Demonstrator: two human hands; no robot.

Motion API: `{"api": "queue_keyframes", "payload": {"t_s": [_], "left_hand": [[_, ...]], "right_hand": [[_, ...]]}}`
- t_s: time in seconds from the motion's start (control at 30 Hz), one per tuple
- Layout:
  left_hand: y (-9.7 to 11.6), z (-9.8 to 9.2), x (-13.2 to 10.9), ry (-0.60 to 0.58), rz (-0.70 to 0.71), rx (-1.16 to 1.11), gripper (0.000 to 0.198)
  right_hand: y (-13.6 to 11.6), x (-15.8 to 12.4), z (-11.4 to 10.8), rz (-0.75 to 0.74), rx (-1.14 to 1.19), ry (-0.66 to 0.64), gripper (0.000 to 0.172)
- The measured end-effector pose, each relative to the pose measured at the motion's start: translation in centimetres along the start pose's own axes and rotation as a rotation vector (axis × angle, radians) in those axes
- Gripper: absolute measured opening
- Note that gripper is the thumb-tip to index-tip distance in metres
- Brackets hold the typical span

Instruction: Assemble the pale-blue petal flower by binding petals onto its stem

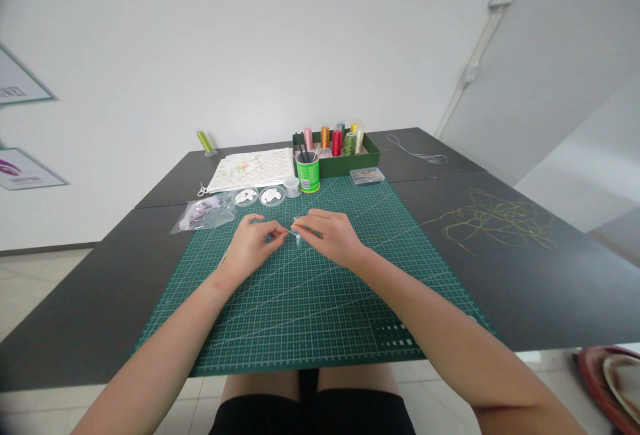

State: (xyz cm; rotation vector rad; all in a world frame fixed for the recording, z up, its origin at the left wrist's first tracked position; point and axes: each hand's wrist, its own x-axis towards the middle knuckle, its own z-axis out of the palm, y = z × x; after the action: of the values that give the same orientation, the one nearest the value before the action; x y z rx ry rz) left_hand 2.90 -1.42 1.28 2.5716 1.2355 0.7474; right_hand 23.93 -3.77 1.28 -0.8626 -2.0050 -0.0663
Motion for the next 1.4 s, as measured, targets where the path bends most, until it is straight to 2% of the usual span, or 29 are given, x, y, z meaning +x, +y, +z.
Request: {"api": "queue_keyframes", "payload": {"t_s": [0.23, 0.4, 0.57, 0.87, 0.97, 1.07, 1.27, 1.4], "left_hand": [[0.9, 0.4, -0.5, -0.087, 0.195, -0.007, 0.010], [1.3, 0.5, -0.6, -0.111, 0.264, -0.049, 0.010], [1.4, 0.4, -0.7, -0.087, 0.281, -0.097, 0.009], [1.5, 0.2, -0.7, 0.032, 0.261, -0.161, 0.007], [1.8, 0.0, -0.6, 0.095, 0.210, -0.208, 0.007], [1.9, -0.2, -0.5, 0.173, 0.070, -0.292, 0.007], [1.0, -0.2, 0.1, 0.271, -0.302, -0.712, 0.018], [0.2, 0.1, 0.6, 0.319, -0.405, -0.866, 0.024]], "right_hand": [[1.1, 0.2, -0.2, 0.088, -0.020, 0.023, 0.025], [2.1, 0.2, 0.0, 0.141, 0.001, -0.008, 0.022], [3.3, 0.0, 0.4, 0.238, 0.058, -0.059, 0.021], [4.2, -0.2, 0.9, 0.357, 0.152, -0.124, 0.019], [4.3, -0.3, 1.1, 0.371, 0.193, -0.163, 0.018], [4.2, -0.5, 1.4, 0.362, 0.227, -0.206, 0.018], [2.8, -0.6, 1.7, 0.298, 0.200, -0.221, 0.020], [1.6, -0.4, 1.4, 0.201, 0.221, -0.220, 0.020]]}}
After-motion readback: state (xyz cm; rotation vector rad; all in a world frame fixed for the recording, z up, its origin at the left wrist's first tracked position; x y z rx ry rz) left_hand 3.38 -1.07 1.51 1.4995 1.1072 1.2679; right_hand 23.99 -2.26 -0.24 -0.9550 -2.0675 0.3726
